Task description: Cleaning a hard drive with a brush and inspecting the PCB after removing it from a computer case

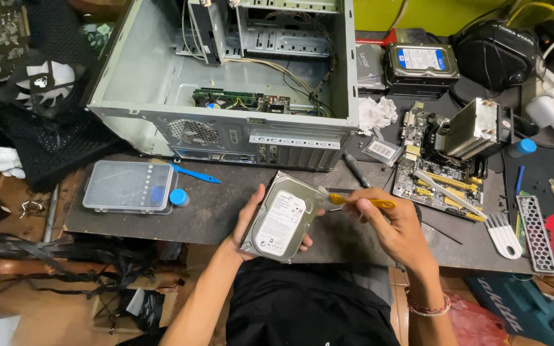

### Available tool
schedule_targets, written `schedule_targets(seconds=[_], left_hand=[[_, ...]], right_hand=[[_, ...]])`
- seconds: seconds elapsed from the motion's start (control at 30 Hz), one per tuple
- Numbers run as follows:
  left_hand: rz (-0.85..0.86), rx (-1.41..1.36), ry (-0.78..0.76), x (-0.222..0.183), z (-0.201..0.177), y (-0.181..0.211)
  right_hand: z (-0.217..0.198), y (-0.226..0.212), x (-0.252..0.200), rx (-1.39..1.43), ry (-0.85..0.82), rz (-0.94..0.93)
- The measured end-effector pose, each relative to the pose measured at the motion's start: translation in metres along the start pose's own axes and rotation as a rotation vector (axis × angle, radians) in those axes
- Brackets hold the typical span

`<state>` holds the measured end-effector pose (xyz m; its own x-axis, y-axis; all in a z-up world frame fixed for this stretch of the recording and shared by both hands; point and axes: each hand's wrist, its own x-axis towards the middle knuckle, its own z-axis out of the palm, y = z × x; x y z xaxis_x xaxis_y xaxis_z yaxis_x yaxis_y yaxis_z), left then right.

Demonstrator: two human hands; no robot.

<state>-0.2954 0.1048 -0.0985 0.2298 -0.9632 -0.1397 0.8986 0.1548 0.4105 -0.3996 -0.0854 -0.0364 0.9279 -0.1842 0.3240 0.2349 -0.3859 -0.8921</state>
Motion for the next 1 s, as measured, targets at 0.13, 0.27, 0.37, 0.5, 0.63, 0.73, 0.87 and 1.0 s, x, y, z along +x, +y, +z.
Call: schedule_targets(seconds=[0.13,0.27,0.37,0.5,0.63,0.73,0.87,1.0], left_hand=[[0.021,-0.030,0.013,0.001,-0.002,0.004],[-0.010,-0.159,0.021,0.003,-0.010,0.003],[0.021,-0.197,0.103,0.003,-0.014,0.001],[0.084,-0.296,0.128,0.003,-0.005,0.004],[0.072,-0.310,0.116,0.004,-0.008,0.004],[0.068,-0.356,0.113,0.003,-0.005,0.002],[0.080,-0.312,0.152,0.005,-0.005,0.002],[0.104,-0.247,0.199,0.008,-0.009,0.001]], right_hand=[[-0.001,0.009,-0.003,0.019,-0.022,0.047],[0.004,0.005,0.000,0.075,0.063,0.075],[0.011,-0.002,0.002,0.030,0.008,0.106],[0.016,-0.002,-0.001,0.040,-0.155,0.193],[0.015,-0.006,0.001,0.049,-0.213,0.188],[0.012,-0.005,0.000,0.043,-0.218,0.177],[0.012,-0.002,0.001,0.009,-0.086,0.171],[0.016,-0.005,0.000,0.040,-0.243,0.176]])
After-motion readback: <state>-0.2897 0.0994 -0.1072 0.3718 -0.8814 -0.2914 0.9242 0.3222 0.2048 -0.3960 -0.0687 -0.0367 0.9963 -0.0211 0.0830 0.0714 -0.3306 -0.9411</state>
